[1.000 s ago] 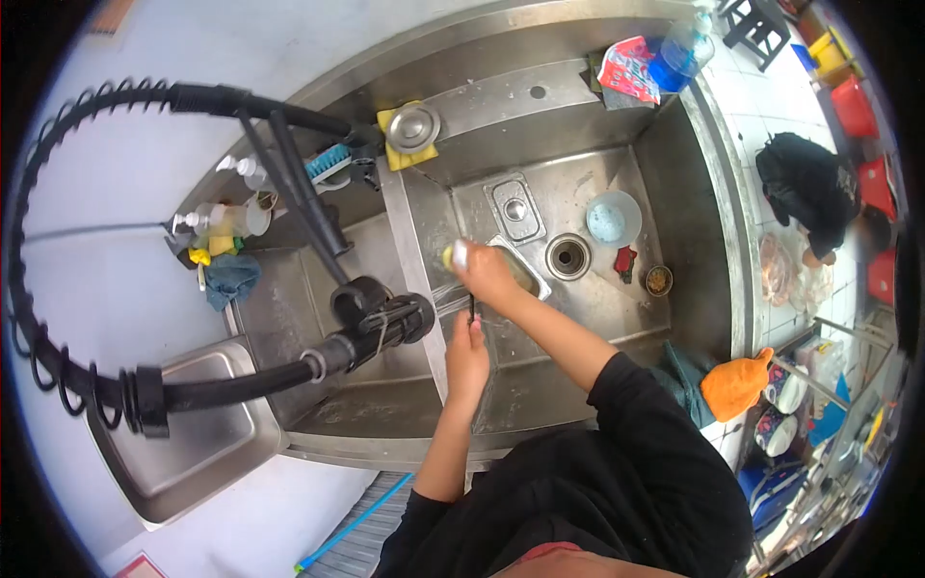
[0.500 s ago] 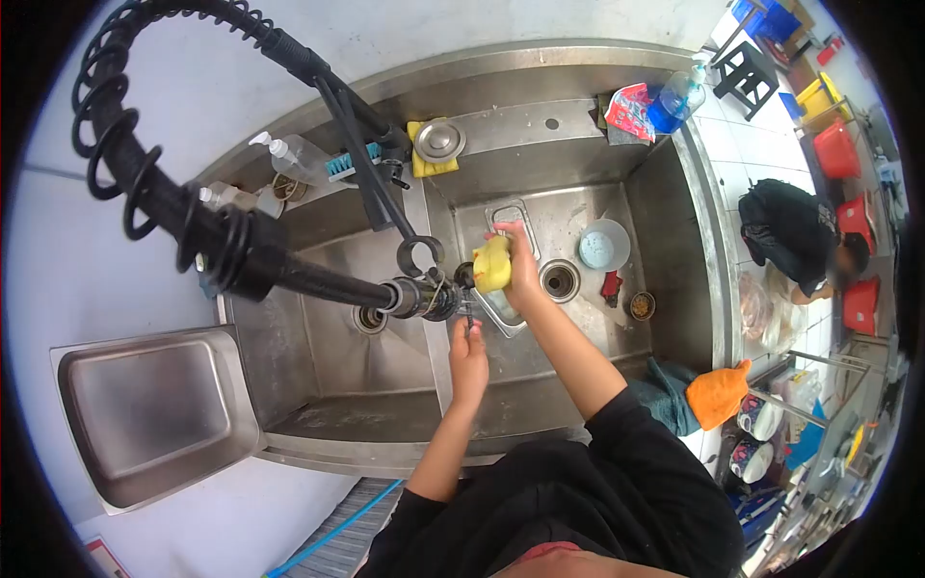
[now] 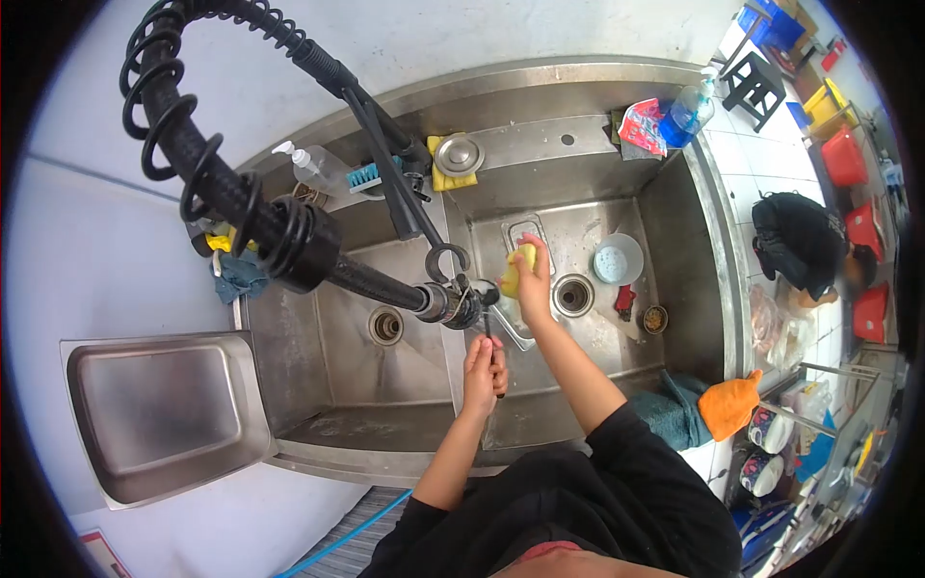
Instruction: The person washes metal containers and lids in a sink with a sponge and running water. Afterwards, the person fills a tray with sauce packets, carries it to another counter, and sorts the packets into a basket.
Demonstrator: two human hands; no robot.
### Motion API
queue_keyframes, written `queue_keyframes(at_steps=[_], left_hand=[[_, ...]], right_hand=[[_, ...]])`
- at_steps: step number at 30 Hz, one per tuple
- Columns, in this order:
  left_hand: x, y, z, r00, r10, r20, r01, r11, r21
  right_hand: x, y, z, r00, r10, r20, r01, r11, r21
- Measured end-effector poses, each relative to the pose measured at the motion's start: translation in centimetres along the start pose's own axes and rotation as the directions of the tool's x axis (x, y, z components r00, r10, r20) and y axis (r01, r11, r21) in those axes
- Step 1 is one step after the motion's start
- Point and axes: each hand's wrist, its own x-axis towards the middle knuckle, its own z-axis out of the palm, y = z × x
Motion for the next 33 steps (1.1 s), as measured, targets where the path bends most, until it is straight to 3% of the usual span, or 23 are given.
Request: queue_keyframes(at_steps=[1,2,4,5,6,8,9,12,14,16,17,18,19,22,24,26,27,28,29,30,31,32,33], left_hand=[[0.0,0.0,-0.2,0.996,-0.065,0.061,0.067,0.997,-0.028],[0.5,0.0,-0.7,0.996,-0.064,0.063,0.066,0.998,-0.025],[1.3,-0.3,-1.6,0.951,-0.245,0.190,0.269,0.957,-0.113],[1.5,-0.4,-1.7,0.950,-0.246,0.194,0.272,0.955,-0.119],[1.6,-0.2,-1.7,0.908,-0.318,0.274,0.357,0.928,-0.105],[1.8,-0.2,-2.0,0.856,-0.382,0.347,0.435,0.896,-0.087],[2.1,-0.5,-2.6,0.816,-0.388,0.430,0.489,0.859,-0.153],[2.9,-1.4,-3.7,0.772,-0.392,0.500,0.551,0.805,-0.219],[2.8,-2.1,-4.0,0.770,-0.405,0.493,0.563,0.795,-0.225],[2.6,-2.6,-2.9,0.913,-0.375,0.162,0.386,0.922,-0.040],[2.7,-3.3,-1.8,0.914,-0.375,0.154,0.385,0.922,-0.042],[2.9,-3.7,0.1,0.992,-0.129,0.013,0.126,0.984,0.125],[3.1,-3.8,1.1,0.985,0.152,-0.076,-0.121,0.940,0.319],[4.0,-2.8,0.6,0.979,0.201,-0.024,-0.174,0.896,0.408],[4.2,-2.1,-0.1,0.977,0.198,-0.078,-0.149,0.899,0.413],[4.9,-1.9,-0.8,0.927,0.364,-0.090,-0.270,0.814,0.514],[6.0,-2.8,-1.4,0.774,0.623,0.112,-0.521,0.526,0.673],[5.6,-2.4,-1.2,0.774,0.623,0.108,-0.518,0.526,0.675],[5.2,-1.8,-1.1,0.955,0.280,0.097,-0.289,0.806,0.517],[4.6,-1.4,-1.0,0.982,-0.106,0.158,0.045,0.937,0.346],[4.5,-2.0,-0.2,0.998,0.055,-0.002,-0.052,0.950,0.307],[4.6,-2.4,-0.5,0.998,0.056,0.000,-0.054,0.950,0.309],[4.9,-2.4,-0.7,0.992,0.130,0.008,-0.126,0.946,0.300]], right_hand=[[-0.1,-0.4,-0.3,0.984,-0.040,0.175,0.051,0.997,-0.060],[-0.7,-0.4,-0.1,0.984,-0.043,0.173,0.054,0.997,-0.057],[-2.6,-1.2,0.6,0.896,0.105,0.432,-0.189,0.969,0.157],[-2.5,-1.7,0.2,0.847,0.115,0.519,-0.088,0.993,-0.076],[-2.4,-1.2,-0.4,0.848,0.119,0.516,-0.089,0.993,-0.083],[-2.2,0.3,-1.6,0.691,0.297,0.659,-0.607,0.734,0.306],[-2.0,-0.3,-1.7,0.669,0.434,0.603,-0.725,0.558,0.404],[-0.8,0.3,-2.4,0.674,0.497,0.547,-0.683,0.701,0.206],[-0.6,0.6,-2.5,0.643,0.496,0.583,-0.704,0.683,0.195],[-0.6,0.6,-1.8,0.829,0.531,0.175,-0.508,0.847,-0.159],[-0.8,0.8,-1.6,0.825,0.536,0.178,-0.514,0.843,-0.159],[-1.1,0.9,-1.3,0.937,0.322,0.135,-0.245,0.881,-0.404],[-1.3,1.1,-1.1,0.984,0.079,0.158,0.037,0.783,-0.621],[-1.1,1.4,-1.2,0.950,-0.036,0.311,0.230,0.757,-0.612],[-0.4,1.1,-2.1,0.954,-0.012,0.300,0.208,0.748,-0.630],[-0.7,-2.0,-2.0,0.992,0.125,0.034,-0.116,0.975,-0.189],[-1.3,-3.4,-1.4,0.988,0.147,0.055,-0.141,0.985,-0.104],[-1.8,-3.2,-1.1,0.987,0.151,0.057,-0.145,0.984,-0.104],[-2.7,-2.9,-0.8,0.961,0.059,0.269,0.061,0.907,-0.416],[-3.7,-2.6,-0.6,0.875,0.047,0.482,0.308,0.714,-0.629],[-4.3,-1.3,-0.7,0.793,-0.118,0.597,0.524,0.632,-0.571],[-4.7,-0.3,-1.2,0.794,-0.122,0.596,0.525,0.632,-0.570],[-4.7,0.2,-1.4,0.897,-0.069,0.436,0.328,0.764,-0.556]])
